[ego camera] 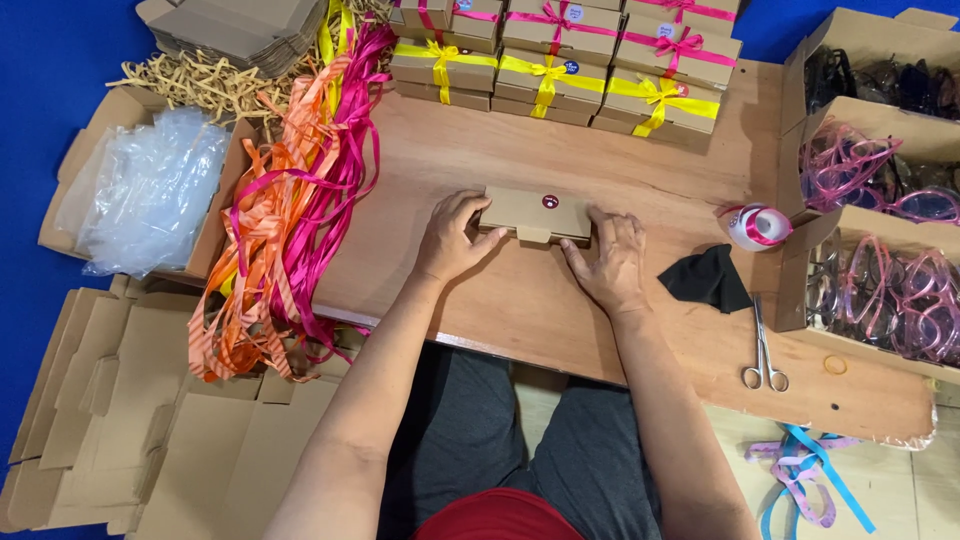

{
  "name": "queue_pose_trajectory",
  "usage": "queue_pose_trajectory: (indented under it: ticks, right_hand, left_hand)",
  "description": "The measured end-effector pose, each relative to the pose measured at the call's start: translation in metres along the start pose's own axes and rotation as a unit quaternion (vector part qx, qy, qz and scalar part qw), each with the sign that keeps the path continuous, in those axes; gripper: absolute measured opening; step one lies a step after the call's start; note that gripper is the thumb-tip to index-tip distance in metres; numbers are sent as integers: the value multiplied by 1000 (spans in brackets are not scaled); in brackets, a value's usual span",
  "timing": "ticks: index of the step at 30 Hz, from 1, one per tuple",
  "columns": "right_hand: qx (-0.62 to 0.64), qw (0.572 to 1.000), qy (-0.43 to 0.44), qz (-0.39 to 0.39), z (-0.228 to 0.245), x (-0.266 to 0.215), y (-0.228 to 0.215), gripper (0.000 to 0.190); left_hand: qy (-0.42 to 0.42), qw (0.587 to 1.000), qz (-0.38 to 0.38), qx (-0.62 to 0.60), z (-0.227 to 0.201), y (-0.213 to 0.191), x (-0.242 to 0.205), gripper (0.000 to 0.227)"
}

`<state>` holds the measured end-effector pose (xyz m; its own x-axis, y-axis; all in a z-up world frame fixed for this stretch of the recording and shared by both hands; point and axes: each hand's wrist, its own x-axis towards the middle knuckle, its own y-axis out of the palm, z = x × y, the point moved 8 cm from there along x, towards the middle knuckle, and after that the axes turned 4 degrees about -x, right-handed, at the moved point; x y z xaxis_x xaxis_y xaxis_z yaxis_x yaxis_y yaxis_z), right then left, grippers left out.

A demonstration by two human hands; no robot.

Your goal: The person folds a cardboard box by hand, places a pair of sunglasses inside it, and closes the box.

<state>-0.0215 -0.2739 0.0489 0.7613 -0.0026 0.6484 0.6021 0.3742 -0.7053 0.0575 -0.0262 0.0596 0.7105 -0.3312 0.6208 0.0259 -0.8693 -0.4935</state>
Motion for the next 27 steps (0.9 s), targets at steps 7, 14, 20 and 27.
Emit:
queue_pose_trajectory:
  ticks: [7, 14, 20, 27]
  right_hand:
    - [-16, 1000, -11, 5, 2, 0, 2, 53]
    - [-9, 1000, -23, -5, 4, 0, 2, 47]
    - [-11, 1000, -26, -4, 6, 0, 2, 49]
    - [-32, 999, -4, -2, -8, -6, 12, 97]
  left_hand:
    - [-2, 1000, 2, 26, 6, 4, -3, 50]
    - [13, 1000, -6, 23, 4, 0, -3, 49]
    - [15, 999, -8, 30, 0, 0, -5, 60]
    - [9, 999, -12, 48, 3, 1, -6, 88]
